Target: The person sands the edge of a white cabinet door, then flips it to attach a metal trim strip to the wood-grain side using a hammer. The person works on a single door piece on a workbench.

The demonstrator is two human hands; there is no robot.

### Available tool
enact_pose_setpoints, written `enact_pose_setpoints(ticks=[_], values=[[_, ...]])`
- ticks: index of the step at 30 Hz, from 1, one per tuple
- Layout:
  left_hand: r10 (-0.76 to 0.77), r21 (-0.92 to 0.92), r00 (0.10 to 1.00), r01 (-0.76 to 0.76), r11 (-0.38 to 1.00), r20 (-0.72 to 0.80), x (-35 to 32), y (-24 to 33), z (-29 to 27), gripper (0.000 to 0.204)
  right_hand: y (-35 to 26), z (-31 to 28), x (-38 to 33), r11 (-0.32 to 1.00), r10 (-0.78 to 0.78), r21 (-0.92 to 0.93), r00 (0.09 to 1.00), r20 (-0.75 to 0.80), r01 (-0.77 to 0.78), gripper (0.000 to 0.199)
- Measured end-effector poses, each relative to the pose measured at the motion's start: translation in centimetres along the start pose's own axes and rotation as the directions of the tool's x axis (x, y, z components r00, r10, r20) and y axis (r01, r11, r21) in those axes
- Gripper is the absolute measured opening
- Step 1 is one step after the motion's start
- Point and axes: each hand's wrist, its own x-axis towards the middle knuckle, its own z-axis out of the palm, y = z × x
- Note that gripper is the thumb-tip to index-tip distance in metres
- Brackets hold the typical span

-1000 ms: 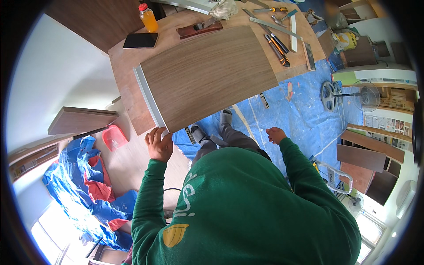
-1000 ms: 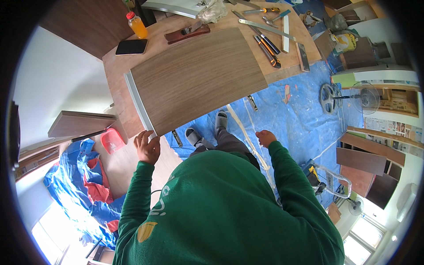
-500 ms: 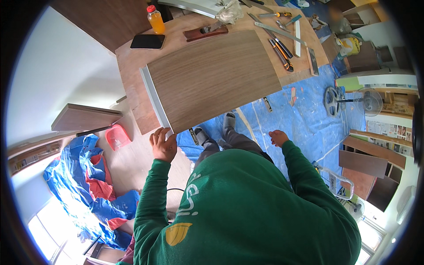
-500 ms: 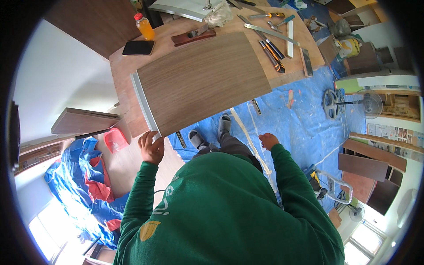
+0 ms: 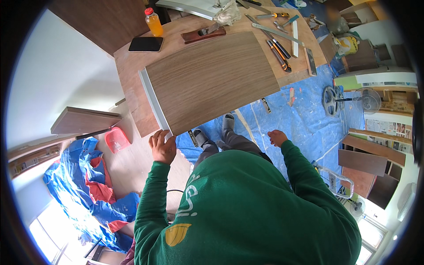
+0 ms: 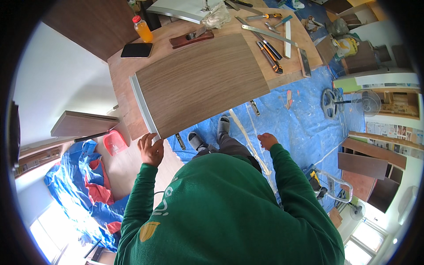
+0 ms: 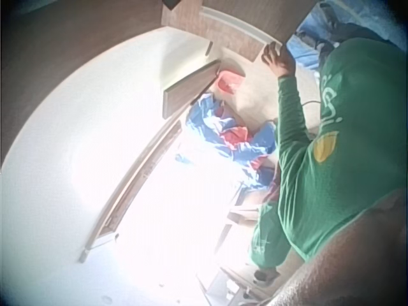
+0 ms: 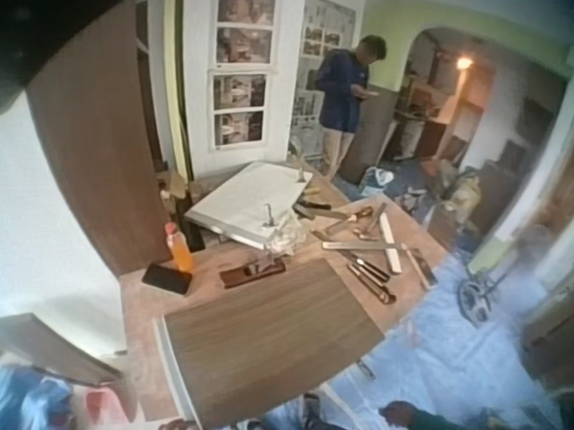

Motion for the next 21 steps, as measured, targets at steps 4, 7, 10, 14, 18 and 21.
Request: enact_pose_setpoints(ticks=[4,7,10,14,18,21], values=[[-0.003,-0.008,1.0,0.003,1.0,0.01,0.0,0.1,0.0,0.012,-0.1,0.0,0.0,1.0,0.007,-0.016,1.0,-0.016,-0.007,0.039],[-0.012,-0.015,1.0,0.012,1.0,0.012,0.0,0.1,0.0,0.015,-0.5,0.0,-0.1,1.0,0.004,0.004,1.0,-0.017,-0.004,0.04],[-0.019,-0.012,1.0,0.019,1.0,0.024,0.0,0.1,0.1,0.019,-1.0,0.0,-0.5,1.0,-0.007,-0.003,1.0,-0.02,0.007,0.04],[-0.001,0.006,0.999,0.001,1.0,0.049,0.0,0.2,0.3,0.024,-0.7,0.0,-0.3,1.0,-0.013,-0.014,1.0,-0.018,0.012,0.041],[0.011,0.009,0.999,-0.011,1.0,0.043,-0.1,0.1,0.2,0.025,-0.8,-0.1,-0.1,1.0,-0.013,-0.017,1.0,-0.02,0.012,0.041],[0.016,0.007,0.999,-0.016,1.0,0.038,0.0,-0.1,0.1,0.024,-1.1,-0.2,-0.2,1.0,-0.014,-0.011,1.0,-0.024,0.013,0.041]])
